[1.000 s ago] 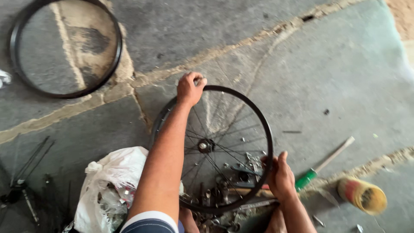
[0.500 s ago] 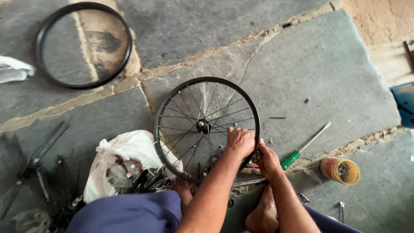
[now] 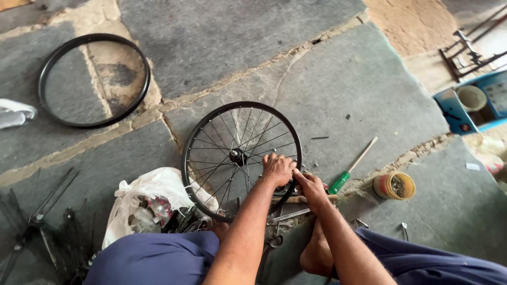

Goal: The person threads spokes into a bicycle wheel hub and then inserts the other end of each spoke through holes in the wheel rim, using their hands to position and secure the parts.

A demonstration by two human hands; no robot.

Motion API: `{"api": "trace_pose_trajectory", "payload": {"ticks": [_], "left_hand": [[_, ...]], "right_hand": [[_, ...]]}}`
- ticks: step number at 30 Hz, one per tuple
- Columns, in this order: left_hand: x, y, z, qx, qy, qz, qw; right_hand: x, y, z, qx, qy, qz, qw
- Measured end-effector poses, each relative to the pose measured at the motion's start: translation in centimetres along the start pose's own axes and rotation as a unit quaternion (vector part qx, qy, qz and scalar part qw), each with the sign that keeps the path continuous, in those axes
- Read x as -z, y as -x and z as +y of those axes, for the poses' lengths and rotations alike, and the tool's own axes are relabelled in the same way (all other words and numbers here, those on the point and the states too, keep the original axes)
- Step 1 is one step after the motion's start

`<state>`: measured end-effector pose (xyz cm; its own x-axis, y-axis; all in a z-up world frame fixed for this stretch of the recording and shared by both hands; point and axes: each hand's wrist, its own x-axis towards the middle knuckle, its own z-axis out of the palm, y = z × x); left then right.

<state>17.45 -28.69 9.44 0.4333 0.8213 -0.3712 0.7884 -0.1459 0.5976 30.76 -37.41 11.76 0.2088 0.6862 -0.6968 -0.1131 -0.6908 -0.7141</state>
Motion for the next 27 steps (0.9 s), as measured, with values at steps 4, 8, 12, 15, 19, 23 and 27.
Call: {"api": "trace_pose_trajectory", "payload": {"ticks": [4,8,12,15,19,23,27], "left_hand": [[-0.3,0.2,-0.4,-0.003,0.005,-0.013,1.000],[-0.3,0.3,-0.1,-0.010,-0.006,-0.006,1.000],[-0.4,0.6,0.4,-0.007,-0.011,0.003,1.000],[-0.1,1.0,0.4,-0.005,-0.034,0.005,0.999],[0.1,0.7,0.3,-0.015,0.026,0.027,0.999],[-1.0,0.1,-0.2,-0.005,-0.010,-0.009,1.000],[-1.1,-0.6,-0.5,-0.009,0.018,-0.022,1.000]], "right_hand": [[-0.1,0.5,0.4,-0.034,-0.038,0.002,0.999],[0.2,0.3,1.1,-0.024,-0.087,-0.005,0.996],[0.2,0.3,1.1,-0.032,-0.105,0.021,0.994],[0.3,0.3,0.8,-0.056,-0.116,0.030,0.991],[0.3,0.4,0.7,-0.045,-0.127,0.014,0.991],[0.5,0.5,0.7,-0.042,-0.125,0.005,0.991],[0.5,-0.1,0.5,-0.035,-0.139,0.002,0.990]]}}
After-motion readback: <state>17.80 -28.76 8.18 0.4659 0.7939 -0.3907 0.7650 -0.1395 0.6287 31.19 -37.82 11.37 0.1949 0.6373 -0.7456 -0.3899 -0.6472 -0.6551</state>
